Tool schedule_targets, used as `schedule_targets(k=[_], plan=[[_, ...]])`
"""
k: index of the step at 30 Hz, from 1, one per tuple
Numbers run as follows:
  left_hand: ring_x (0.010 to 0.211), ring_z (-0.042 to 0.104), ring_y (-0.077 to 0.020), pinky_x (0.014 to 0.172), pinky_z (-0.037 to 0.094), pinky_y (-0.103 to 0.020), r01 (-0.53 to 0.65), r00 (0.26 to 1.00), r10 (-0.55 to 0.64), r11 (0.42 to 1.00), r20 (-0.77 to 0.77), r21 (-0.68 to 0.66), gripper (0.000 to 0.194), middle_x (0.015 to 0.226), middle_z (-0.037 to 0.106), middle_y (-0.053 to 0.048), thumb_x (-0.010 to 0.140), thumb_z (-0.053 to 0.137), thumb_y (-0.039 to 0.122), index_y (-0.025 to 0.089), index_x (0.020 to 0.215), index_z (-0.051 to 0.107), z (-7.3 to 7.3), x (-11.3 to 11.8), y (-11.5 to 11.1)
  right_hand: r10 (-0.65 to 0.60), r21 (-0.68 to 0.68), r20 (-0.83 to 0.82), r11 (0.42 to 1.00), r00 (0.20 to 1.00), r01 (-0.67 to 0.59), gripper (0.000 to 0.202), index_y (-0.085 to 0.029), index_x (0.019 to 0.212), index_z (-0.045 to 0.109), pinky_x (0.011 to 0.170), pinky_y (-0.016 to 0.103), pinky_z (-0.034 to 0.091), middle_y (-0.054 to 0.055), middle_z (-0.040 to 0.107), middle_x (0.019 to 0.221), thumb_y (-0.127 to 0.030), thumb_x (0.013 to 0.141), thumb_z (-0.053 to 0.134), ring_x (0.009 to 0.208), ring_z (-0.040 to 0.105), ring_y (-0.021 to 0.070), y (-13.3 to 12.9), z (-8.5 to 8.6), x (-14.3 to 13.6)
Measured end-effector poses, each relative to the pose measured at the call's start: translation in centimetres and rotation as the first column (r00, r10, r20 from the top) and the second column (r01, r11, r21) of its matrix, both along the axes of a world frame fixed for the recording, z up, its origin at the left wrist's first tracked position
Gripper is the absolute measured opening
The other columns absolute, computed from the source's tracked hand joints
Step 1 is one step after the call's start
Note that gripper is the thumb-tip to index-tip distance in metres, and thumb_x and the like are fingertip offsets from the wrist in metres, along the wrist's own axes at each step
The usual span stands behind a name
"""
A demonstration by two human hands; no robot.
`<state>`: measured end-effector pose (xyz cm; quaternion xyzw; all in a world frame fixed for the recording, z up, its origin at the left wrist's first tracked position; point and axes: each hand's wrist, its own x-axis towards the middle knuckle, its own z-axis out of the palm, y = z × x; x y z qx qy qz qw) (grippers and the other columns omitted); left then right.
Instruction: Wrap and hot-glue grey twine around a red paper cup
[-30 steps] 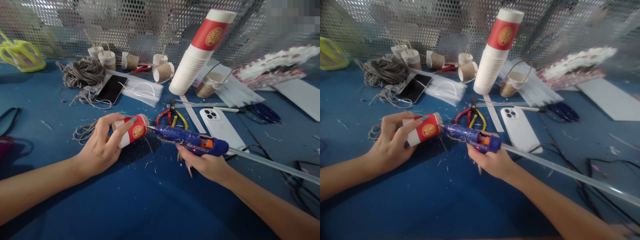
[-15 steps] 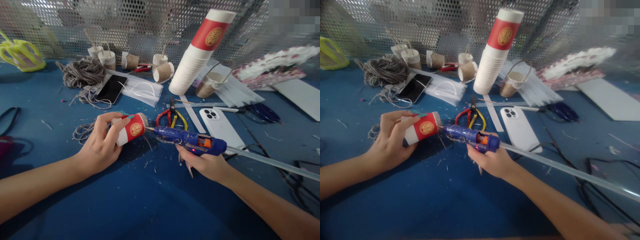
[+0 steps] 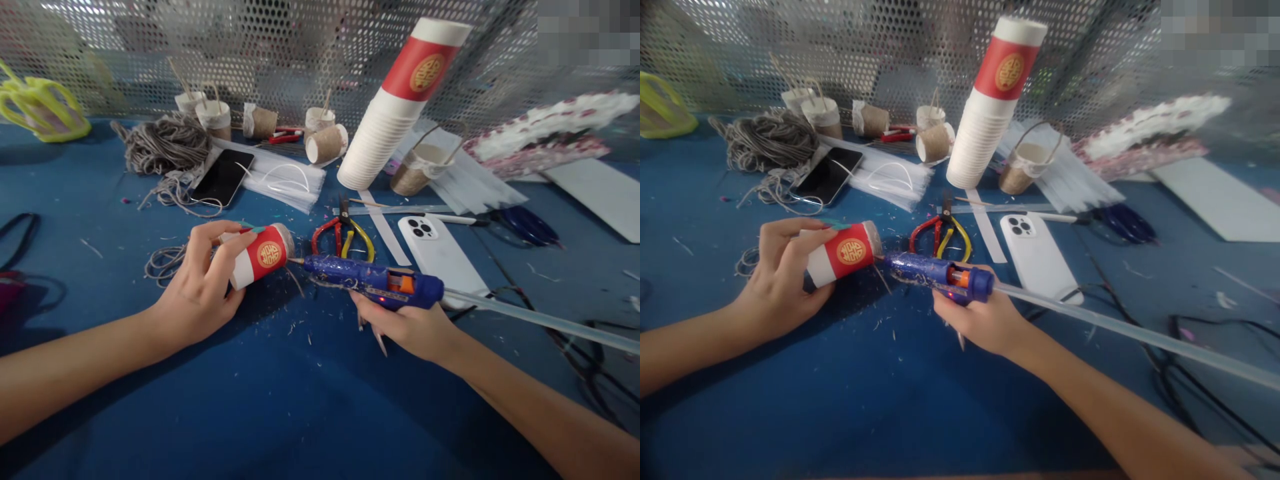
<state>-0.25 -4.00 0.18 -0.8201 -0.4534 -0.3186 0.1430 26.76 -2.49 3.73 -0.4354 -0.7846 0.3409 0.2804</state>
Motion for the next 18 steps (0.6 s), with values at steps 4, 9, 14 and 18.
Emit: schedule_targets(k=[4,9,14,18], plan=[[0.109,0.054,-0.0279,0.088,0.057,-0.042,0.01,1.0,-0.01,1.0,-0.009,0.01,0.056,0.117,0.047,-0.019,0.071,0.061,0.004,0.009,0.124,0.043,0.04,-0.08,0.0,-0.02,-0.077,0.009,0.997,1.0,0.021,0.025,-0.022,0.053,0.045,0.045,0.024,0.049,-0.004,0.051,0.044,-0.015,0.076,0.053,0.04,0.054,0.0112,-0.03,0.05,-0.01],[0.108,0.054,-0.0271,0.089,0.056,-0.041,0.015,1.0,-0.015,1.0,-0.004,0.011,0.055,0.117,0.047,-0.021,0.071,0.061,0.002,0.006,0.123,0.044,0.11,-0.06,-0.02,-0.005,-0.185,0.009,0.983,1.0,0.007,0.028,-0.023,0.052,0.038,0.045,0.024,0.048,-0.004,0.048,0.045,-0.012,0.072,0.055,0.041,0.052,0.0111,0.17,-0.07,-0.06],[0.11,0.054,-0.0276,0.09,0.056,-0.041,0.012,1.0,-0.012,1.0,0.002,0.007,0.055,0.116,0.047,-0.02,0.07,0.062,0.003,0.005,0.123,0.044,0.19,0.03,-0.03,0.027,-0.132,0.007,0.991,1.0,-0.026,0.025,-0.022,0.054,0.042,0.045,0.024,0.046,-0.004,0.053,0.047,-0.013,0.075,0.053,0.042,0.052,0.0107,0.2,-0.25,0.0],[0.109,0.054,-0.0268,0.089,0.056,-0.04,0.016,1.0,-0.016,1.0,0.004,0.009,0.057,0.117,0.047,-0.02,0.07,0.061,0.002,0.007,0.123,0.043,0.15,0.02,-0.02,0.042,-0.066,0.022,0.997,0.999,-0.041,0.022,-0.022,0.057,0.048,0.045,0.024,0.047,-0.004,0.056,0.049,-0.013,0.076,0.053,0.042,0.055,0.0112,0.14,-0.21,0.05]])
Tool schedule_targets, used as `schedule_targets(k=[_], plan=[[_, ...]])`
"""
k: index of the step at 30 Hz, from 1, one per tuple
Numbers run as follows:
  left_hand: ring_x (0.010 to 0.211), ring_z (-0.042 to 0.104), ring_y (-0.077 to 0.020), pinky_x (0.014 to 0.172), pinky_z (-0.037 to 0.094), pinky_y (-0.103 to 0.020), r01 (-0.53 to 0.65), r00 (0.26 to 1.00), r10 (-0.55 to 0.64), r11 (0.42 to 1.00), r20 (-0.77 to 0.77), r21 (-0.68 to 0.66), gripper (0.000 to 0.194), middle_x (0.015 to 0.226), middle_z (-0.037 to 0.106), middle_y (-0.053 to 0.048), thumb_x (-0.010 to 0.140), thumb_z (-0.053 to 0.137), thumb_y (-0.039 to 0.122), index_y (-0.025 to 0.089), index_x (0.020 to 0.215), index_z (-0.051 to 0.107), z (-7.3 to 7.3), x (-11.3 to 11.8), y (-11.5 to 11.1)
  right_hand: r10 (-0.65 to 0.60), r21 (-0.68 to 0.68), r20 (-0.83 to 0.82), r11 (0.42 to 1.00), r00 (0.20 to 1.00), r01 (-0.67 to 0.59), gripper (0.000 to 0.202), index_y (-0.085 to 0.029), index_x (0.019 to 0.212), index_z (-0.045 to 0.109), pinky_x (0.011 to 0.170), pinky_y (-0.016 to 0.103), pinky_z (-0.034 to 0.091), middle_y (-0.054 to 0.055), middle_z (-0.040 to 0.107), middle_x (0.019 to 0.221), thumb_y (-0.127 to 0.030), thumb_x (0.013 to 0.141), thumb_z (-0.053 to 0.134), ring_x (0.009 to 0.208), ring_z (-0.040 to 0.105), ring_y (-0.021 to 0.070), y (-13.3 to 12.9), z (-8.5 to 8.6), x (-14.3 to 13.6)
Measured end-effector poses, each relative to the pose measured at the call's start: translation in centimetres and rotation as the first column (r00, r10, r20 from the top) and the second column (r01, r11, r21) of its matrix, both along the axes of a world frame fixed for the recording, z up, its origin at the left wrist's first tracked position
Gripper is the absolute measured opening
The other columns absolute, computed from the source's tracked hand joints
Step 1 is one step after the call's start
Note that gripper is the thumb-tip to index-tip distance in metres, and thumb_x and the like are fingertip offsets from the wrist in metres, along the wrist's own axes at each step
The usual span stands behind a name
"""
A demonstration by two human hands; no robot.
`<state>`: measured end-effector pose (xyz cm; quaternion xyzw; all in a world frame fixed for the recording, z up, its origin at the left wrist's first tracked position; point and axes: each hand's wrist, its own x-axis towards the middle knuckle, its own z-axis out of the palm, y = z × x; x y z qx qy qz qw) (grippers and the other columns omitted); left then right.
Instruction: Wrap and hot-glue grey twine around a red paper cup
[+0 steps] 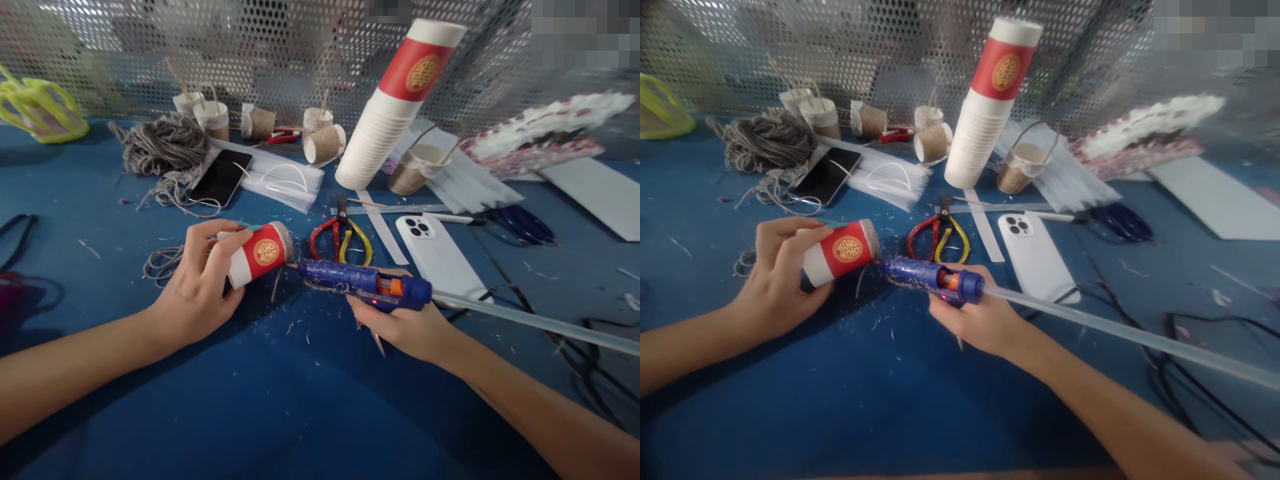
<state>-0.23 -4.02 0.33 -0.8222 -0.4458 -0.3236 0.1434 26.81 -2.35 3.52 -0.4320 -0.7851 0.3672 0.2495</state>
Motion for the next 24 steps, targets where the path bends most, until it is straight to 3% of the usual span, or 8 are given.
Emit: schedule_targets(k=[24], plan=[[0.11,0.055,-0.0277,0.089,0.056,-0.044,0.004,1.0,-0.004,1.0,0.008,-0.025,0.058,0.118,0.046,-0.017,0.073,0.06,0.004,0.015,0.126,0.041,0.08,0.02,-0.01,0.006,0.04,-0.031,0.999,1.0,-0.005,0.023,-0.022,0.059,0.045,0.044,0.024,0.047,-0.003,0.053,0.051,-0.012,0.079,0.052,0.043,0.053,0.0112,-0.29,0.19,0.1]])
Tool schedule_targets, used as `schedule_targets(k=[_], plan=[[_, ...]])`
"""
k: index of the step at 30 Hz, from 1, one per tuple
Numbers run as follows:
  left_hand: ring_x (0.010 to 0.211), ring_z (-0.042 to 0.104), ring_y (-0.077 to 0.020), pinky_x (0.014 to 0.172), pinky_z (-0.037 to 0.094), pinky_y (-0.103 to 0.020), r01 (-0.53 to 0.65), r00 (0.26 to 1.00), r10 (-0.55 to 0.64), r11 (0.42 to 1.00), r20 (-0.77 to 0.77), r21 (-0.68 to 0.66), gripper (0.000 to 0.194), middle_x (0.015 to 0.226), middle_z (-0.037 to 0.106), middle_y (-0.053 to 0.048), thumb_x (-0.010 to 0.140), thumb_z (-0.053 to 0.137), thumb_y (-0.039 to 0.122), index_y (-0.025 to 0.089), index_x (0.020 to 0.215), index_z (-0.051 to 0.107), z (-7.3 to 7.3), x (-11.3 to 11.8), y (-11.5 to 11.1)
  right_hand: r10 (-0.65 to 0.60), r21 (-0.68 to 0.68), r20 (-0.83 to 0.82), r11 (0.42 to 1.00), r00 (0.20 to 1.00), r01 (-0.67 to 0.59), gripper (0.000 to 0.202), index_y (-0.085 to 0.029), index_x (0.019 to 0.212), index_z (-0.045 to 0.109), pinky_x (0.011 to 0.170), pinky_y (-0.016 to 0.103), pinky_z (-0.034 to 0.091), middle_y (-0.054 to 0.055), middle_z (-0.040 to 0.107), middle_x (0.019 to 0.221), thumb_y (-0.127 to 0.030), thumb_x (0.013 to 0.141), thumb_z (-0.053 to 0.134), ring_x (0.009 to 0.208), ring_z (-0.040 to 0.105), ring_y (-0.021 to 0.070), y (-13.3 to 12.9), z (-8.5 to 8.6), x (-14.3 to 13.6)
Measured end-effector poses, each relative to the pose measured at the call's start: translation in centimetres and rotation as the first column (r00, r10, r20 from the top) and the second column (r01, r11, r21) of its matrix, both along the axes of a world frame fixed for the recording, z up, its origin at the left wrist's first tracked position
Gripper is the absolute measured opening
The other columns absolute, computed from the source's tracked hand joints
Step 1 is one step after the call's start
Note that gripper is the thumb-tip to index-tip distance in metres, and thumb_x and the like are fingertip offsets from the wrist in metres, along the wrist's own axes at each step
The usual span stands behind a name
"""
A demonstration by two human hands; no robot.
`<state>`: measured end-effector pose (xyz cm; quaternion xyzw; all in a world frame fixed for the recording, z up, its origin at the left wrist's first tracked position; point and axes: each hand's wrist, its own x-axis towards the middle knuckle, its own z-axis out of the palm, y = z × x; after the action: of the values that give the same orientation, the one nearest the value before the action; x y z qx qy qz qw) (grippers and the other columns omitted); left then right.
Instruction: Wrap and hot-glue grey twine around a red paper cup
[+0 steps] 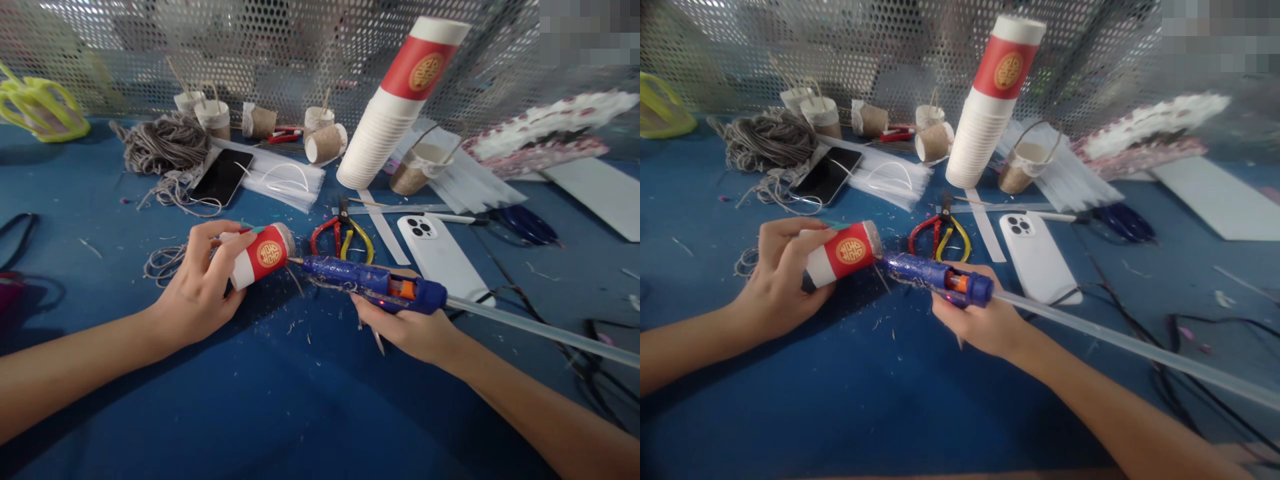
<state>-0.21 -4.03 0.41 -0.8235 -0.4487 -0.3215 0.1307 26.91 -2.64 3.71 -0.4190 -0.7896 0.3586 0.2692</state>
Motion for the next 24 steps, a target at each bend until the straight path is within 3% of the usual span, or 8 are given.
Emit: schedule_targets(k=[5,20,24], plan=[[0.108,0.055,-0.0278,0.087,0.057,-0.044,0.011,1.0,-0.011,1.0,-0.009,0.007,0.056,0.118,0.045,-0.018,0.073,0.06,0.005,0.013,0.125,0.041,-0.06,0.0,0.06,-0.012,-0.009,0.001,1.0,1.0,0.012,0.025,-0.022,0.058,0.045,0.045,0.023,0.047,-0.003,0.053,0.051,-0.012,0.08,0.05,0.044,0.053,0.0108,-0.01,0.26,-0.19],[0.107,0.058,-0.028,0.087,0.057,-0.046,0.013,1.0,-0.013,1.0,0.009,-0.018,0.061,0.119,0.047,-0.014,0.073,0.06,0.006,0.021,0.129,0.041,-0.46,-0.32,-0.1,-0.013,0.065,-0.029,0.998,0.999,0.015,0.026,-0.022,0.055,0.044,0.044,0.025,0.049,-0.004,0.053,0.048,-0.01,0.076,0.053,0.042,0.054,0.011,0.26,0.05,-0.26],[0.107,0.058,-0.0282,0.087,0.057,-0.046,0.022,1.0,-0.022,1.0,0.013,-0.014,0.062,0.12,0.046,-0.014,0.073,0.059,0.006,0.022,0.13,0.041,-0.53,-0.31,-0.09,-0.013,0.01,-0.04,1.0,0.999,0.013,0.024,-0.022,0.056,0.045,0.045,0.026,0.051,-0.003,0.054,0.047,-0.012,0.076,0.053,0.043,0.056,0.0124,0.27,0.08,-0.13]])
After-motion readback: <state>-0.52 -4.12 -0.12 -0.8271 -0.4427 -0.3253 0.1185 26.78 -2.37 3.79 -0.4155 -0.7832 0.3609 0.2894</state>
